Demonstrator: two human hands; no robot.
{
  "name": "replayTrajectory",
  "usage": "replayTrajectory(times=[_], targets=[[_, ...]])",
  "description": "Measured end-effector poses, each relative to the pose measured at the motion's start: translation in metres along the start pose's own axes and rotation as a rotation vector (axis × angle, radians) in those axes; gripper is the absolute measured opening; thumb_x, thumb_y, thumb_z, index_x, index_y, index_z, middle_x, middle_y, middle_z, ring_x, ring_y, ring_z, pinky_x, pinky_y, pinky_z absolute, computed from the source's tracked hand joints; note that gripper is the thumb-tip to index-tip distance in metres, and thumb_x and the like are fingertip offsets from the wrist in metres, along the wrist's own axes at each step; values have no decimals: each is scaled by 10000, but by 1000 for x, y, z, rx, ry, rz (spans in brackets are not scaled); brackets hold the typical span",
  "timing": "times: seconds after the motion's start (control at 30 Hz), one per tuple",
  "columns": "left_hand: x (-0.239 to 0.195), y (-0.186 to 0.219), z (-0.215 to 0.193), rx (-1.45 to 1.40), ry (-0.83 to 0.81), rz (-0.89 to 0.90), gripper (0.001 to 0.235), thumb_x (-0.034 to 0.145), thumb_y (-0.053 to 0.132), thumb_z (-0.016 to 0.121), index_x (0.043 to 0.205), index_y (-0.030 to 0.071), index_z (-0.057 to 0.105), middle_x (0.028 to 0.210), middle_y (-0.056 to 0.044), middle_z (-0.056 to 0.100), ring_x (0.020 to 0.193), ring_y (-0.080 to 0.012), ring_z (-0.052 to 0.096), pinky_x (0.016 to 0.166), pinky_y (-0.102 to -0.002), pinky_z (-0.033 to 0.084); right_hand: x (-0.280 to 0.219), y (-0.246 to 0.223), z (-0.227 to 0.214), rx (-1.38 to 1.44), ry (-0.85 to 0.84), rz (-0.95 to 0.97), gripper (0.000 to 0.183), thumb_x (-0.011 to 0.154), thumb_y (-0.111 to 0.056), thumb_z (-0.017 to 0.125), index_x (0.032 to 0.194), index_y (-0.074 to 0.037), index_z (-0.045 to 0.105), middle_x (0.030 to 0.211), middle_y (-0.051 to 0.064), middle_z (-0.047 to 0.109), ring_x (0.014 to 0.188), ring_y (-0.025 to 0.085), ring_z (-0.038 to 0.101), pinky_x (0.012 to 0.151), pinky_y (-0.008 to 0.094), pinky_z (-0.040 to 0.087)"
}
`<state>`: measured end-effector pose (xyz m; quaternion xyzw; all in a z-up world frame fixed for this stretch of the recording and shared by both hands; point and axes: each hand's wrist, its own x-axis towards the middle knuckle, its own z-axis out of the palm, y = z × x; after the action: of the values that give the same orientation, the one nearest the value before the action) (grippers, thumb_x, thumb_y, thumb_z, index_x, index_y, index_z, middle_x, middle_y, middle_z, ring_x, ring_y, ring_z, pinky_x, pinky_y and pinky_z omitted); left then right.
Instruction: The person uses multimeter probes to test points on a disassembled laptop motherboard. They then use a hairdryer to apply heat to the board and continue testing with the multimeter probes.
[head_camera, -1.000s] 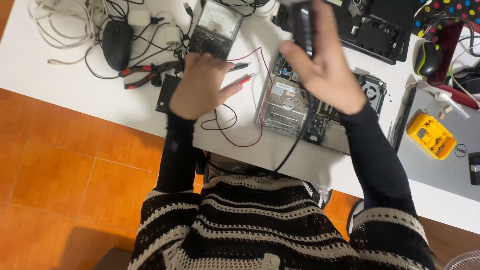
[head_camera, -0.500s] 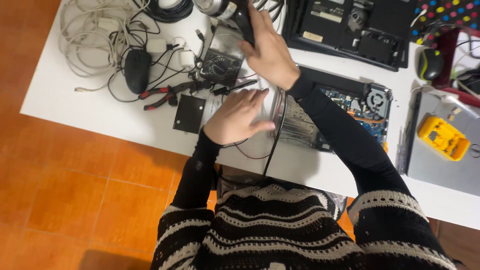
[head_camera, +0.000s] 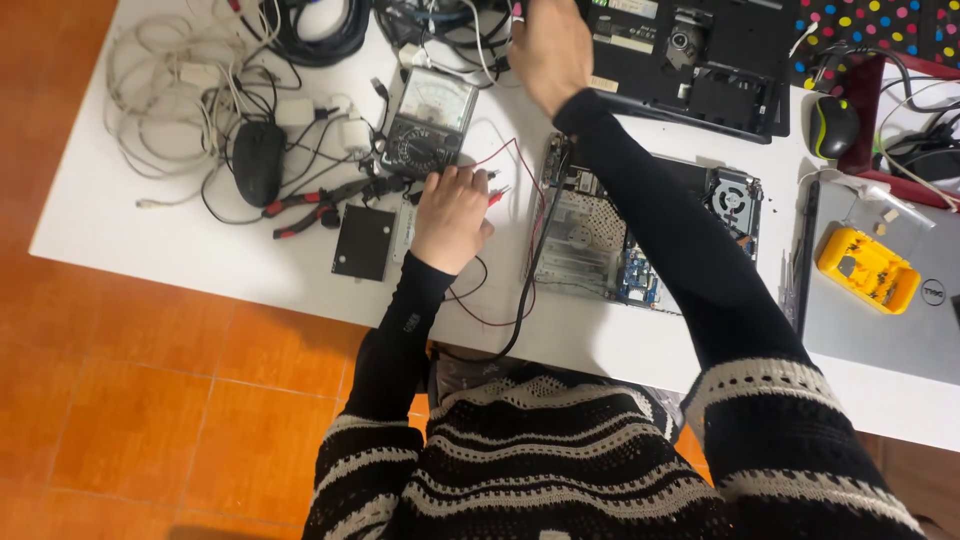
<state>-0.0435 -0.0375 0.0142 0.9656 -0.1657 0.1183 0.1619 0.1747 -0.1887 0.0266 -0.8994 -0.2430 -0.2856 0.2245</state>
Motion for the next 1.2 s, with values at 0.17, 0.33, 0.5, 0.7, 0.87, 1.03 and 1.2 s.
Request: replayTrajectory(times=[0.17, 0.33, 0.5, 0.7, 0.87, 1.03, 1.2], targets=[[2, -1, 1, 0, 3, 15, 436, 719, 140, 818, 1078, -43, 652, 1130, -155, 651, 1135, -318, 574, 960, -454, 422, 26, -4, 57, -125, -53, 88, 345, 801, -57, 740, 1116, -21, 604, 1078, 229, 660, 1018, 412, 656, 813, 496, 542], [3, -4, 0, 89, -27, -5, 353, 747, -39, 703, 1098, -22, 664, 1152, -136, 677, 1160, -304, 601, 998, -435, 451, 40, -29, 74, -106, -38, 125, 621, 622, -55, 800, 1175, 53, 538, 1109, 303, 602, 1010, 432, 632, 739, 460, 565], [0, 3, -10, 136, 75, -23, 408, 703, -28, 685, 1111, -23, 684, 1007, -165, 705, 1163, -338, 609, 1025, -480, 444, 16, 9, 120, -84, -114, 108, 336, 799, -86, 754, 1100, 2, 633, 1016, 255, 677, 940, 408, 680, 751, 461, 563], [2, -7, 3, 169, -58, -55, 412, 732, -7, 689, 1144, -20, 693, 949, -154, 704, 957, -311, 683, 999, -483, 468, -3, 2, 36, 252, -189, -66, 200, 1007, -166, 731, 1105, 2, 683, 898, 238, 699, 821, 430, 680, 722, 493, 527], [-5, -17, -6, 137, -39, -18, 167, 867, 56, 663, 1027, 29, 700, 972, -130, 700, 922, -287, 682, 891, -446, 483, -45, -27, -61, 338, -120, -203, 267, 1037, -82, 666, 1285, -22, 588, 1138, 215, 645, 1104, 410, 617, 967, 475, 494], [-4, 13, -65, -11, 95, 41, 170, 961, 119, 668, 1119, 69, 706, 994, -99, 658, 949, -302, 624, 826, -435, 441, -87, -64, -140, 256, -217, -447, 397, 997, -45, 668, 1388, -15, 606, 1304, 126, 618, 1151, 334, 585, 1029, 442, 457], [-4, 56, -92, 103, 283, 154, 384, 836, -30, 636, 1182, 125, 695, 1100, -21, 628, 964, -238, 579, 854, -396, 413, -101, -83, -205, 308, -98, -317, 293, 987, -148, 631, 1254, -46, 697, 1259, 93, 733, 1194, 259, 645, 1072, 431, 449]])
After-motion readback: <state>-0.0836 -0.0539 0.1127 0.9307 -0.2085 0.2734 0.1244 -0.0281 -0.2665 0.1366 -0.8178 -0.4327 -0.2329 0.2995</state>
